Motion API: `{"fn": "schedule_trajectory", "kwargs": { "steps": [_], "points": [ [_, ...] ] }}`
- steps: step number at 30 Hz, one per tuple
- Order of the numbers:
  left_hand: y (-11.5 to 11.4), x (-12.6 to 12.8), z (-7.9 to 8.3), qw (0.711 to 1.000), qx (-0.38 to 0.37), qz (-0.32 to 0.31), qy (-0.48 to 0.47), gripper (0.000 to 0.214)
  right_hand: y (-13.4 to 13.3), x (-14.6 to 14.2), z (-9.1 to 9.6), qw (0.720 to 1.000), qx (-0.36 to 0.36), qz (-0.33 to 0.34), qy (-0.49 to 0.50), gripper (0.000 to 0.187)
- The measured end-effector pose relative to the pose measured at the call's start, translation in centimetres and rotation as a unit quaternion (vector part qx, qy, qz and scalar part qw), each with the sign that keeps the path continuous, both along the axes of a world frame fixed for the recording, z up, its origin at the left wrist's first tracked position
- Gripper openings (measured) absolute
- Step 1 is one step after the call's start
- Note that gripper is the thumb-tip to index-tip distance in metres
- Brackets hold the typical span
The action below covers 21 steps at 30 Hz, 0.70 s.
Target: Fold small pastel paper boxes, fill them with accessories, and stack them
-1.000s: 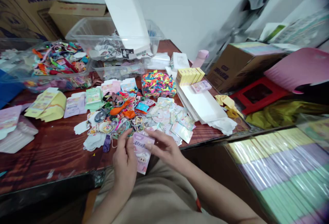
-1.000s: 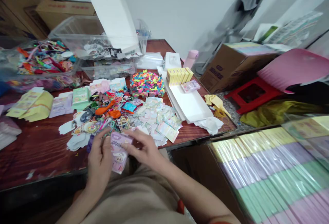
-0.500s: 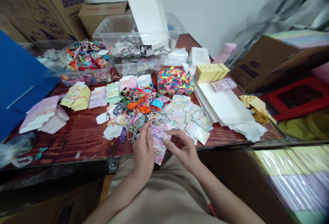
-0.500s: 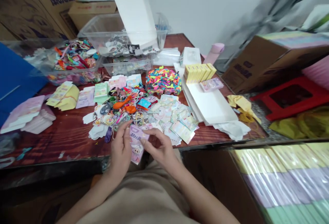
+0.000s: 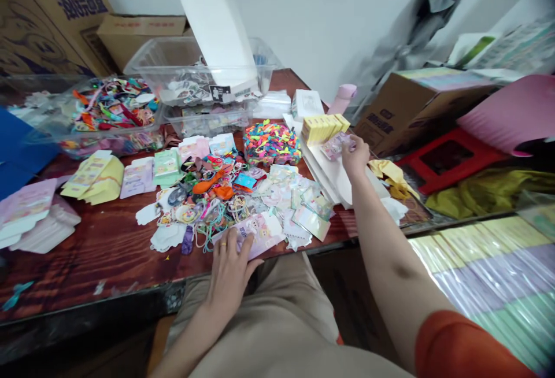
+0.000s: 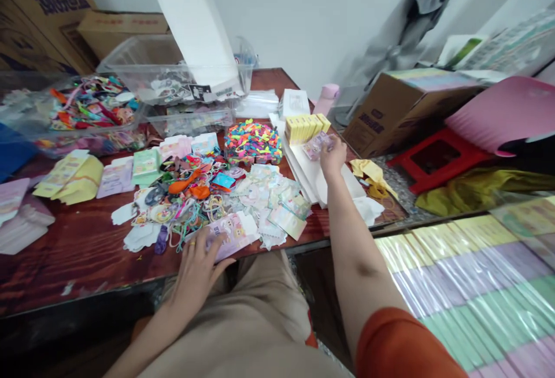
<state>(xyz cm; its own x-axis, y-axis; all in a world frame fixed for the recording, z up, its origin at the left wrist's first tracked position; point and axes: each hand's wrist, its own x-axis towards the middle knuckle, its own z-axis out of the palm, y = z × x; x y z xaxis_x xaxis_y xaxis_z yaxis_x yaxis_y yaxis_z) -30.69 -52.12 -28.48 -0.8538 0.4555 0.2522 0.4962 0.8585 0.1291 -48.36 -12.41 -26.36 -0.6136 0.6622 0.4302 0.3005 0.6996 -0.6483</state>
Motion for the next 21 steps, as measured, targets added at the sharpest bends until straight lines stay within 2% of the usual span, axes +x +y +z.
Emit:
{"fn": "schedule_trajectory", "kwargs": {
  "steps": [2, 4, 5, 7, 9, 10, 12, 14, 17, 21],
  "points": [
    [-0.2, -0.2, 0.2, 1.000, -0.002, 0.014, 0.005, 0.044, -1.0, 0.6, 0.5, 1.000, 0.009, -0.020, -0.006, 0.040],
    [-0.4, -0.6, 0.4, 1.000, 0.000, 0.025, -0.001, 0.045, -3.8, 2.6, 1.2, 1.000, 0.023, 0.004, 0.013, 0.042],
    [-0.6, -0.8, 0.5, 1.000, -0.001, 0.026, -0.009, 0.044, -5.7, 4.1, 1.4, 0.998, 0.022, 0.047, 0.030, 0.040],
    [-0.8, -1.1, 0.6, 0.999, -0.007, 0.025, -0.028, 0.043, -10.2, 7.9, 1.5, 0.982, -0.056, 0.177, 0.042, 0.034],
    [-0.9, -1.4, 0.6, 0.999, -0.011, 0.026, -0.036, 0.043, -15.0, 11.8, 0.7, 0.941, -0.121, 0.317, 0.000, 0.030],
    [-0.9, -1.4, 0.5, 0.999, -0.012, 0.026, -0.035, 0.044, -17.3, 13.6, 0.0, 0.927, -0.115, 0.356, -0.015, 0.028],
    [-0.9, -1.4, 0.3, 0.999, -0.008, 0.026, -0.030, 0.044, -21.2, 16.2, -1.6, 0.924, -0.081, 0.372, -0.038, 0.028],
    [-1.0, -1.3, 0.0, 0.999, 0.001, 0.020, -0.027, 0.045, -23.9, 17.3, -3.1, 0.930, -0.038, 0.364, -0.033, 0.034],
    [-1.2, -1.1, -0.6, 0.999, 0.016, 0.014, -0.026, 0.046, -25.6, 17.1, -4.3, 0.942, 0.005, 0.335, -0.006, 0.037],
    [-1.2, -1.1, -0.1, 0.999, 0.022, 0.015, -0.019, 0.059, -24.7, 15.7, -3.3, 0.931, -0.045, 0.361, 0.005, 0.024]
  ]
}}
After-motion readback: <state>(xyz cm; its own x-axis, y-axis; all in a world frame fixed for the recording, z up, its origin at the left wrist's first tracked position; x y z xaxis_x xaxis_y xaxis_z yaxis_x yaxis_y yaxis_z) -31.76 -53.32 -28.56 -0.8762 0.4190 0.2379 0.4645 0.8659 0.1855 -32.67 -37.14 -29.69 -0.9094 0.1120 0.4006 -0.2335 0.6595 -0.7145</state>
